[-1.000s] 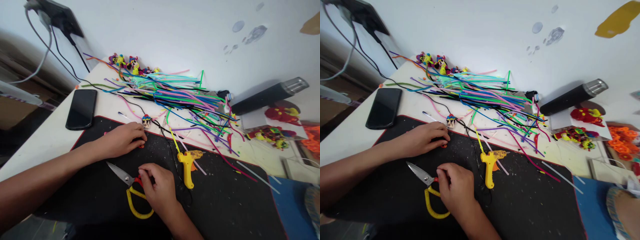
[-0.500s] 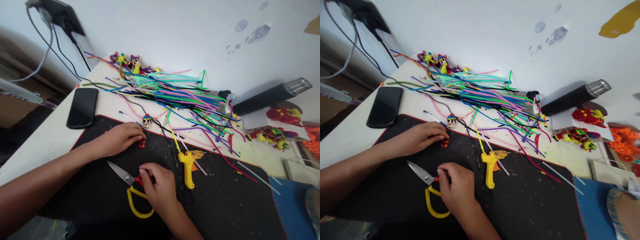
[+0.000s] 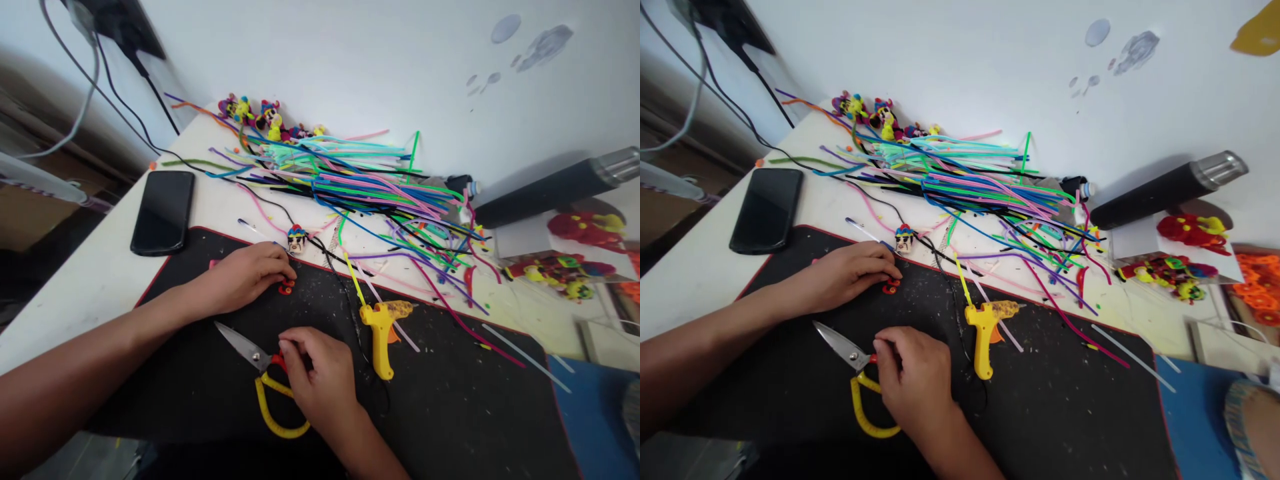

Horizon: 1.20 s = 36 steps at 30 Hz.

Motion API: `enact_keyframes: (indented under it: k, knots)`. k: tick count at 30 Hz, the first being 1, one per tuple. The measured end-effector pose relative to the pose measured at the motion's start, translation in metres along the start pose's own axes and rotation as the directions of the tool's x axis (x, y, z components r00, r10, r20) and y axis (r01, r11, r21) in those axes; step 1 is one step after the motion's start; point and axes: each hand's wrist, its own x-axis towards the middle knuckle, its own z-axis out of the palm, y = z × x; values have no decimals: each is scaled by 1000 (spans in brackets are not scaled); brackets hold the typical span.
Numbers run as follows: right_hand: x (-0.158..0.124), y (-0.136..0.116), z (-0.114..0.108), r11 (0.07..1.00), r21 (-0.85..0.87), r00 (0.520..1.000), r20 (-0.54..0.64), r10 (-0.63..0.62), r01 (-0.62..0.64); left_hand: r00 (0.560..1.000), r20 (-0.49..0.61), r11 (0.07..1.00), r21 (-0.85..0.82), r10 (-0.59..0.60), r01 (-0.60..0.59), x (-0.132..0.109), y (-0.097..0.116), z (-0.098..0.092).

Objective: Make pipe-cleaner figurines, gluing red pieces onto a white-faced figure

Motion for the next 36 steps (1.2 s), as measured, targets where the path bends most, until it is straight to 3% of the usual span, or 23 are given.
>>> enact_keyframes:
  k: [21, 36]
  knots:
    - [0, 0, 0, 1000, 5, 1000, 12, 14, -14, 997, 9, 992, -104, -71, 72, -3, 1, -10]
    - [3, -1, -1, 996, -6, 996, 16, 84, -84, 997, -16, 992, -105, -73, 71, -5, 0, -6]
